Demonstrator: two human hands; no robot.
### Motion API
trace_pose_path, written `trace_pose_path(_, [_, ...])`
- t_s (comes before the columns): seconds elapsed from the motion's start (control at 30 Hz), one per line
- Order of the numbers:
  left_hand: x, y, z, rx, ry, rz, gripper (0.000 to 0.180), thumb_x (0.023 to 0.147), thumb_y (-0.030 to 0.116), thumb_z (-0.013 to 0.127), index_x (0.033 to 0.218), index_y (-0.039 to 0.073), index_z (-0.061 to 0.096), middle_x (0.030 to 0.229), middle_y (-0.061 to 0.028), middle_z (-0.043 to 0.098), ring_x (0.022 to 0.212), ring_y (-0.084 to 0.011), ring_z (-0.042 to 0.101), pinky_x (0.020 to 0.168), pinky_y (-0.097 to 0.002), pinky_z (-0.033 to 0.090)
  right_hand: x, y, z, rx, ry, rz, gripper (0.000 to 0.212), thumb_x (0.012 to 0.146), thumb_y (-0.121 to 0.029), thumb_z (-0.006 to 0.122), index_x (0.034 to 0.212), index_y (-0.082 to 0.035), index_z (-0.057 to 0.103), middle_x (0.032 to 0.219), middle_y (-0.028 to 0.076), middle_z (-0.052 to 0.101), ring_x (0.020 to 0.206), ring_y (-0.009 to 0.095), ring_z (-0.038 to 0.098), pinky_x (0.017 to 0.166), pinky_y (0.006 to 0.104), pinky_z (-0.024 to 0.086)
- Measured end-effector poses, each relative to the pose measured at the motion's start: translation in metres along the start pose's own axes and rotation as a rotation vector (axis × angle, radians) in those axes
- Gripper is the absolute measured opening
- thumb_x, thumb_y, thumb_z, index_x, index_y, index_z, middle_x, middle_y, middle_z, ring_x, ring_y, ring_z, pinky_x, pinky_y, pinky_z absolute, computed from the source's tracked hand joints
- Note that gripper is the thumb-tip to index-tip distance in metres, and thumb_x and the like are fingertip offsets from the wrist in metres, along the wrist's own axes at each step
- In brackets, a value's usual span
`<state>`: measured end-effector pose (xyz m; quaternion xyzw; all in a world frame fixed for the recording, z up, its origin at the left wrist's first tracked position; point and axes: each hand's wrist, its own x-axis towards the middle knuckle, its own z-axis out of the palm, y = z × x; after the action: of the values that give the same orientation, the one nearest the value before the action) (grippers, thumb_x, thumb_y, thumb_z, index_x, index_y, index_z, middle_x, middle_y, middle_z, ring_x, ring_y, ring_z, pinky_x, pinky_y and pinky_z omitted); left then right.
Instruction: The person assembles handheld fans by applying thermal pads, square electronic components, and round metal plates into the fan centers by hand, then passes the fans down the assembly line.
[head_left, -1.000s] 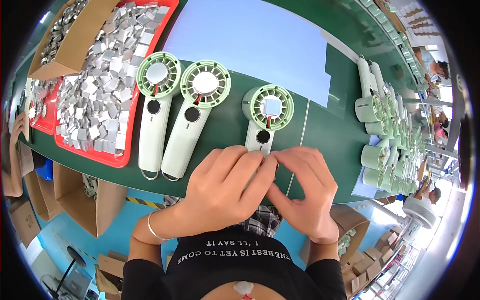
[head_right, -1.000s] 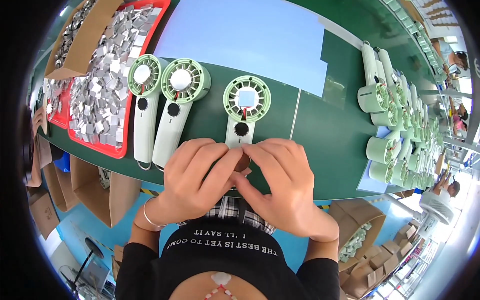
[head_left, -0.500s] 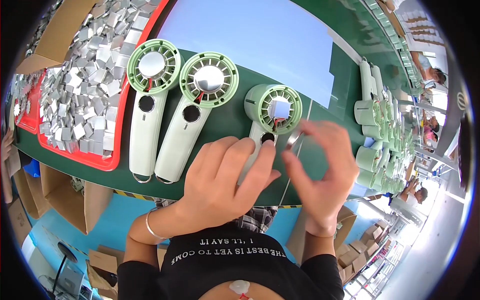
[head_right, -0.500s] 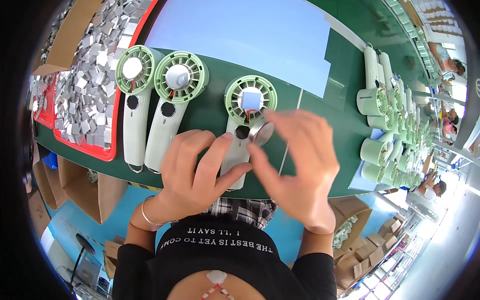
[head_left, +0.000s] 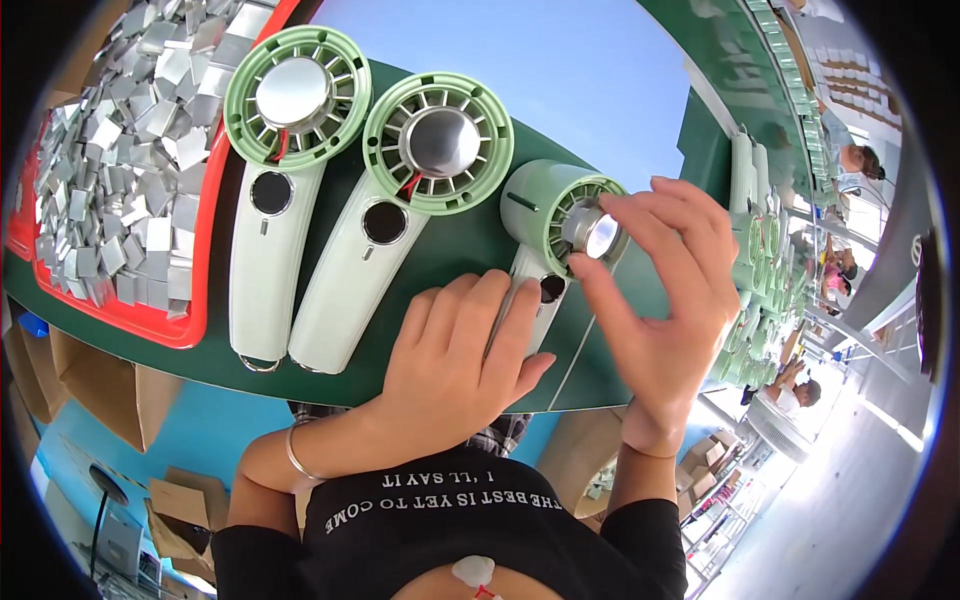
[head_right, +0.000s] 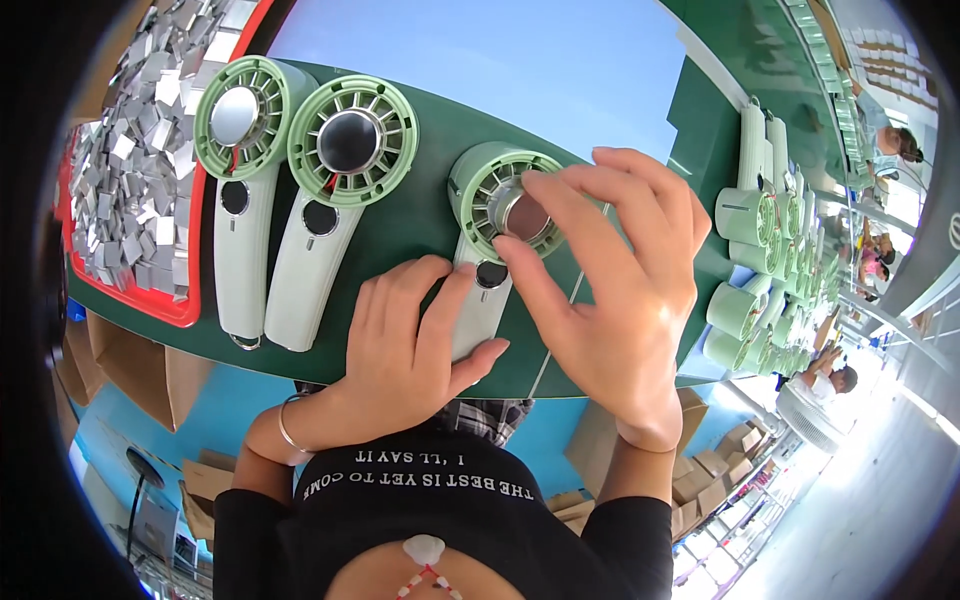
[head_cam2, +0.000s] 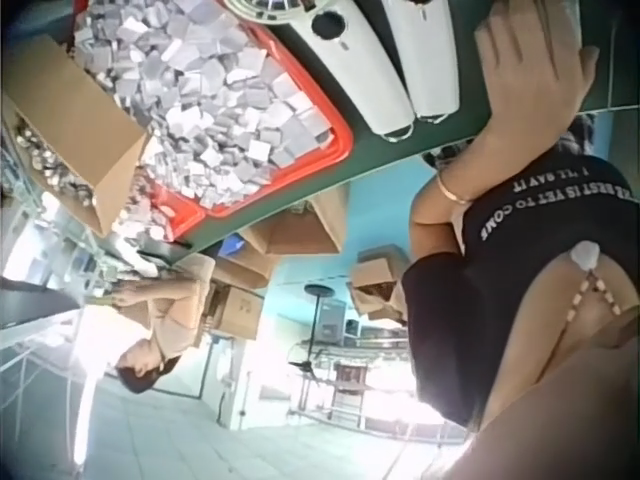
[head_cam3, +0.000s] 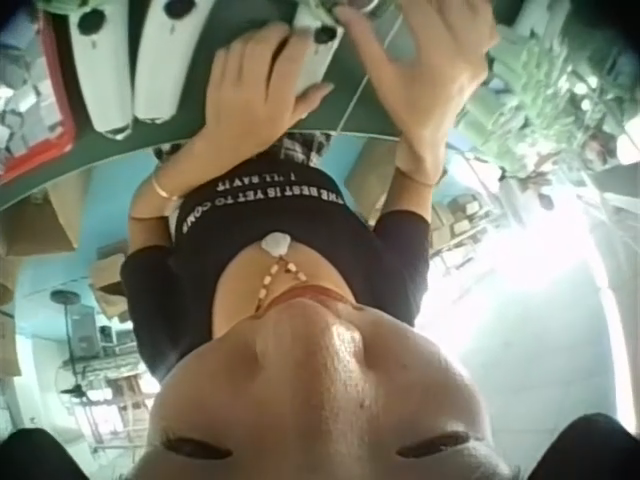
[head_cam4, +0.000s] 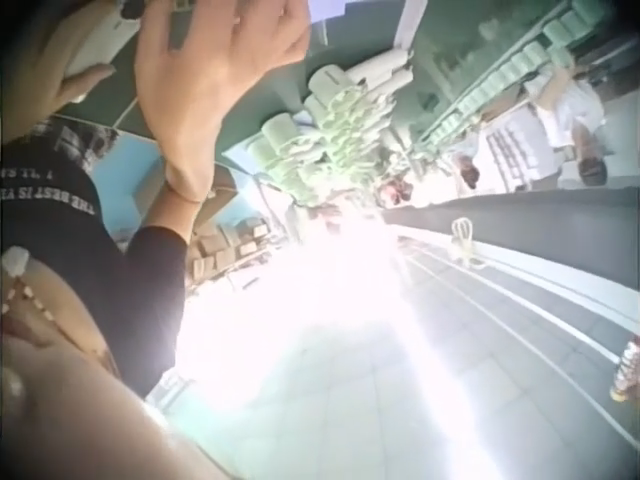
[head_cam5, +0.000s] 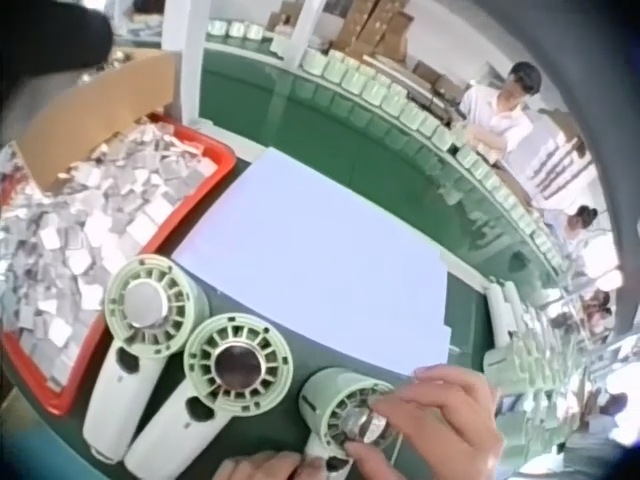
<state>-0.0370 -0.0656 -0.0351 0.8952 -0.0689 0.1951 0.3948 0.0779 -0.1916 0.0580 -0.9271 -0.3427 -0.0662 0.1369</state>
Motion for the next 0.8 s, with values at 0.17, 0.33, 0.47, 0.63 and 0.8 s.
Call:
trace_pose_path(0.17, [0.000, -0.001, 0.002, -0.017, 0.014, 0.017, 0.065, 0.078, 0.027, 0.079, 0.127, -0.006, 0.051, 0.115, -0.0221, 0.053, 0.088, -0.0347, 0.058, 0.068, -0.0419, 0.045, 0.004, 0.004, 0.000, -0.006, 0.000, -0.033, 0.039, 0.062, -0.008, 0.085, 0.100, -0.005, 0.075, 0.100, 0.007, 0.065, 0.112, 0.031, 0.060, 0.094, 0.0427, 0.048])
trace_pose_path(0.33, [0.000, -0.001, 0.002, -0.025, -0.020, 0.019, 0.066, 0.078, 0.026, 0.079, 0.128, -0.005, 0.050, 0.115, -0.0225, 0.053, 0.088, -0.0349, 0.057, 0.068, -0.0422, 0.045, 0.006, 0.010, 0.001, 0.072, -0.039, -0.015, 0.038, 0.062, -0.004, 0.084, 0.099, -0.001, 0.073, 0.108, 0.010, 0.068, 0.110, 0.031, 0.063, 0.095, 0.0414, 0.050])
trace_pose_path(0.47, [-0.001, -0.001, 0.004, -0.046, -0.025, 0.008, 0.065, 0.079, 0.027, 0.078, 0.128, -0.005, 0.050, 0.116, -0.0225, 0.052, 0.089, -0.0348, 0.057, 0.069, -0.0430, 0.044, 0.003, 0.010, 0.006, 0.367, -0.075, 0.151, 0.035, 0.063, 0.003, 0.083, 0.096, 0.005, 0.070, 0.117, 0.016, 0.068, 0.092, 0.024, 0.068, 0.086, 0.0343, 0.053])
trace_pose_path(0.63, [-0.003, -0.005, 0.003, -0.023, -0.034, 0.024, 0.062, 0.083, 0.028, 0.074, 0.129, -0.004, 0.049, 0.117, -0.0233, 0.051, 0.089, -0.0347, 0.057, 0.070, -0.0436, 0.044, 0.005, 0.019, 0.013, 0.520, -0.098, 0.153, 0.034, 0.066, 0.006, 0.082, 0.097, 0.006, 0.068, 0.117, 0.018, 0.067, 0.080, 0.017, 0.065, 0.076, 0.0294, 0.054])
trace_pose_path(0.8, [-0.001, -0.002, 0.002, -0.029, -0.025, 0.037, 0.062, 0.082, 0.027, 0.075, 0.129, -0.004, 0.049, 0.118, -0.0236, 0.051, 0.089, -0.0349, 0.057, 0.070, -0.0438, 0.044, 0.002, 0.026, 0.012, 0.535, -0.090, 0.050, 0.033, 0.068, 0.007, 0.080, 0.099, 0.006, 0.067, 0.119, 0.018, 0.066, 0.080, 0.017, 0.065, 0.075, 0.0293, 0.054])
